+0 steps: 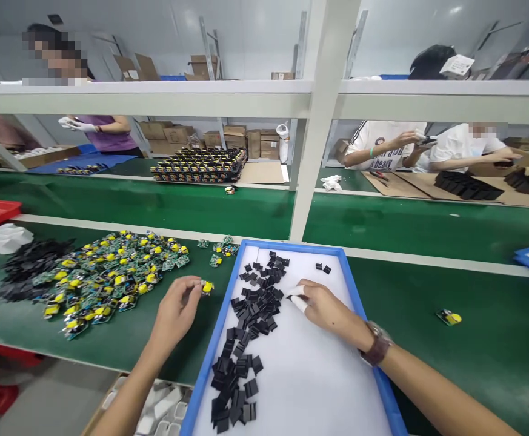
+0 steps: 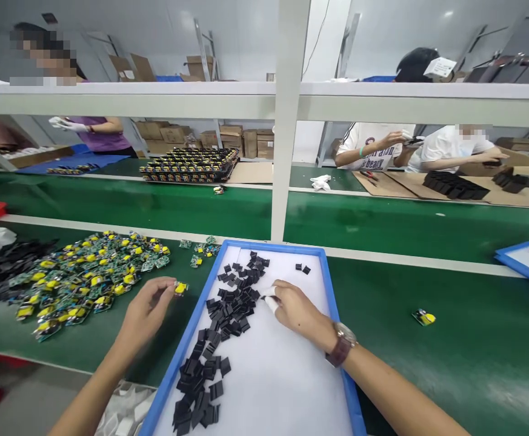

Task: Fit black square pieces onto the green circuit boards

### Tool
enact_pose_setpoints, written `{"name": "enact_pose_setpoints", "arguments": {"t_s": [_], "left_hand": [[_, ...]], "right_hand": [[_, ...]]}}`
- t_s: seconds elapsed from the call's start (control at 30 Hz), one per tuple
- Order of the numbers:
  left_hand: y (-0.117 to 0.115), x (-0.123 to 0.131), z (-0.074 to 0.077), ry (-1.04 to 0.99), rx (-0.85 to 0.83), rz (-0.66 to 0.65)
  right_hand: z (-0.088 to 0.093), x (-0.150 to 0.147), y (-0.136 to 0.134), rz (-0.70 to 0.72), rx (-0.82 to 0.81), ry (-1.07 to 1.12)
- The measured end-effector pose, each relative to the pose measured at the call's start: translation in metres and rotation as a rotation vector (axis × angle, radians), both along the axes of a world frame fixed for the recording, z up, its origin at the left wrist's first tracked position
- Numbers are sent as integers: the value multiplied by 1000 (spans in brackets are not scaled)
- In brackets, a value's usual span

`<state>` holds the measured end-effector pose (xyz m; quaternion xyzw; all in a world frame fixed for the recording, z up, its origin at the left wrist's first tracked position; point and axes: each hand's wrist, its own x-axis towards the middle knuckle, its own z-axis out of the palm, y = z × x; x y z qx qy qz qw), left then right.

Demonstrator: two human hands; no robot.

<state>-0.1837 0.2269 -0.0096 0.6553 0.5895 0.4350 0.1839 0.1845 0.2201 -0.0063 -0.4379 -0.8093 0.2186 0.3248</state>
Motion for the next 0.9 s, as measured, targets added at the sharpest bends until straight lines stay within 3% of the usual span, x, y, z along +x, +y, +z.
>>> {"name": "enact_pose_setpoints", "arguments": {"t_s": [0.13,0.23,0.33,0.5,0.67,0.8,0.9], "left_hand": [[-50,27,17,-303,-140,-2],[-86,66,34,-849,-363,-27],[-119,107,46,-1145,-481,-105],[-158,155,38,-1412,-690,-232],[-176,173,19,-1436,-675,-343],[-183,178,19,-1260,-616,-432],[-189,178,21,-1168,-583,-420]], "right_hand": [[12,18,-33,18,-66,95],[22,22,-66,-34,-157,236],[31,15,-101,-33,-194,410],[35,-5,-147,3,-166,640],[37,-8,-167,-38,-152,719],[38,-6,-171,-66,-170,733],[37,-6,-173,-90,-180,730]]}}
